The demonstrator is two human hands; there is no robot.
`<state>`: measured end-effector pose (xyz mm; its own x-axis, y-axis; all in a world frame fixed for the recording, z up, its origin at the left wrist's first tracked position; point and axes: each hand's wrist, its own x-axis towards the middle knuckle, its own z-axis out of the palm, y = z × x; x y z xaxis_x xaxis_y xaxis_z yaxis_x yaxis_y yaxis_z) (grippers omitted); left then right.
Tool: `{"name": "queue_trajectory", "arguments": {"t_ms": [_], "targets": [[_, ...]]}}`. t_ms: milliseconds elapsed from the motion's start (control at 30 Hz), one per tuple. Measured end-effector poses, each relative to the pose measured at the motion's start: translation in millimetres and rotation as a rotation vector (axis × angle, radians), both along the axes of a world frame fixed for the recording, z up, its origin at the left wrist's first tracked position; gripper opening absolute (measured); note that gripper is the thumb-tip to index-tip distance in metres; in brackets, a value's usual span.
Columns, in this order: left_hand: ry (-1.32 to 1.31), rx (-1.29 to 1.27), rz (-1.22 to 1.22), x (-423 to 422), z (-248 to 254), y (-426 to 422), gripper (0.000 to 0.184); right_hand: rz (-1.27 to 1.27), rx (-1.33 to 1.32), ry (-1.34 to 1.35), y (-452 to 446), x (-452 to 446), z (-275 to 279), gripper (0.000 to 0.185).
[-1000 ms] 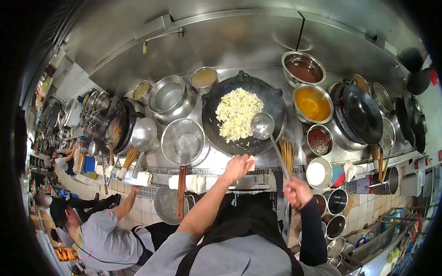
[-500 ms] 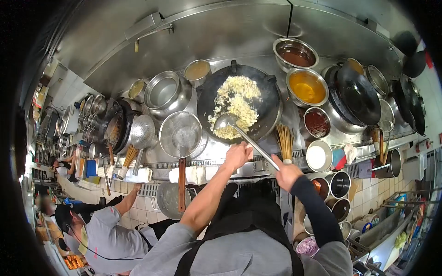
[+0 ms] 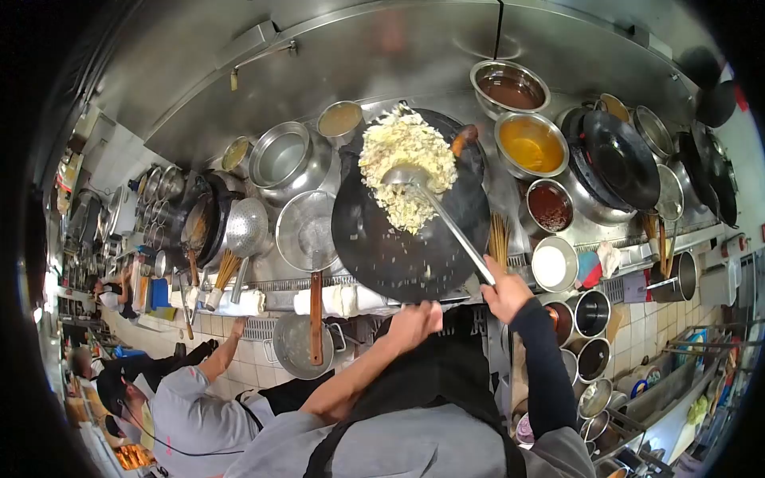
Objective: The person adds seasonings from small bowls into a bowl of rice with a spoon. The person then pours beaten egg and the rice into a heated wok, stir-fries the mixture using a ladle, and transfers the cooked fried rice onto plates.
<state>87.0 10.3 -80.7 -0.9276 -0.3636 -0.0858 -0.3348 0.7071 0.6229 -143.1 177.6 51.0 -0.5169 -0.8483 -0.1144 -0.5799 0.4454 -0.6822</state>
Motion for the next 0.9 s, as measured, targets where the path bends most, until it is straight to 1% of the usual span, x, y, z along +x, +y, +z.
{"name": "queue_trajectory", "arguments": {"t_ms": [33,67,100,133,167,200,233,267,300,333,367,433,500,533,567,600,633,700,733,767,800,833,867,900], "targets": [[-0.057,0.059,-0.025,8.7,43.9,8.4,0.031,0.026,0.082,-0.062,10.1,1.5,44.6,0.064],[0.002,0.042,0.0,9.3,82.6,6.1,0.031,0.054,0.164,-0.128,15.8,2.7,69.5,0.067],[0.06,0.021,0.024,0.8,121.6,-7.0,0.032,0.14,0.102,-0.134,37.8,-14.8,67.0,0.066],[0.121,0.001,0.05,-11.8,142.2,-24.3,0.033,0.227,0.039,-0.143,59.8,-32.2,64.4,0.065],[0.201,0.005,0.11,-26.9,147.3,-43.3,0.036,0.226,0.072,-0.199,58.0,-38.6,71.3,0.063],[0.121,0.052,0.092,-47.8,144.7,-63.9,0.034,0.224,0.105,-0.254,56.1,-45.0,78.2,0.061],[0.042,0.099,0.073,-58.7,131.7,-77.4,0.034,0.126,0.278,-0.369,40.6,-48.8,88.2,0.057],[0.032,0.052,0.089,-62.0,97.3,-73.0,0.034,0.228,0.187,-0.193,24.5,-60.2,47.3,0.052],[0.029,-0.003,0.106,-72.8,52.3,-65.5,0.034,0.185,0.198,-0.121,1.2,-62.0,17.2,0.045],[0.022,-0.056,0.121,-73.3,25.7,-57.9,0.035,0.107,0.099,-0.042,-18.1,-55.1,-2.9,0.043],[-0.028,-0.04,0.099,-62.0,20.1,-51.0,0.036,0.045,0.033,0.019,-23.8,-48.0,-24.3,0.046],[0.012,-0.022,0.032,-29.0,18.6,-40.6,0.036,-0.056,0.027,-0.037,-21.3,-20.4,-3.3,0.051],[0.018,0.043,-0.04,-9.5,30.4,-41.4,0.036,-0.033,0.047,-0.016,4.1,-5.4,32.9,0.056],[0.008,-0.006,0.016,-15.9,63.0,-44.8,0.034,-0.013,0.09,-0.115,21.5,-8.8,53.5,0.057],[-0.002,-0.032,0.04,-29.2,81.4,-58.3,0.034,0.006,0.139,-0.217,44.2,-17.1,69.9,0.059],[0.032,-0.016,0.051,-50.2,76.5,-73.7,0.035,0.053,0.146,-0.313,71.7,-29.0,83.0,0.061],[0.081,-0.021,0.071,-70.7,64.4,-91.3,0.037,0.105,0.153,-0.22,66.2,-37.2,65.4,0.06],[0.06,-0.035,0.067,-89.2,23.7,-103.4,0.036,0.196,0.163,-0.024,54.8,-53.6,31.3,0.058],[0.037,-0.037,0.06,-91.6,12.4,-102.4,0.036,0.116,0.229,-0.057,19.0,-48.6,13.9,0.053],[0.018,-0.048,0.064,-93.9,12.7,-100.5,0.036,0.059,0.249,0.066,-5.0,-52.4,-39.8,0.051],[-0.003,-0.059,0.068,-94.9,13.6,-99.1,0.036,0.043,0.059,0.036,-25.0,-62.2,-85.5,0.051],[-0.015,-0.077,0.073,-101.5,16.9,-102.8,0.036,-0.215,0.175,-0.529,-50.8,-45.4,-35.7,0.049],[0.014,-0.073,0.076,-107.2,18.5,-105.1,0.036,-0.325,0.075,-0.716,-60.7,-45.9,-35.8,0.049],[0.031,-0.064,0.079,-103.4,15.8,-102.6,0.036,-0.374,-0.021,-0.687,-68.3,-39.0,-53.1,0.05]]}}
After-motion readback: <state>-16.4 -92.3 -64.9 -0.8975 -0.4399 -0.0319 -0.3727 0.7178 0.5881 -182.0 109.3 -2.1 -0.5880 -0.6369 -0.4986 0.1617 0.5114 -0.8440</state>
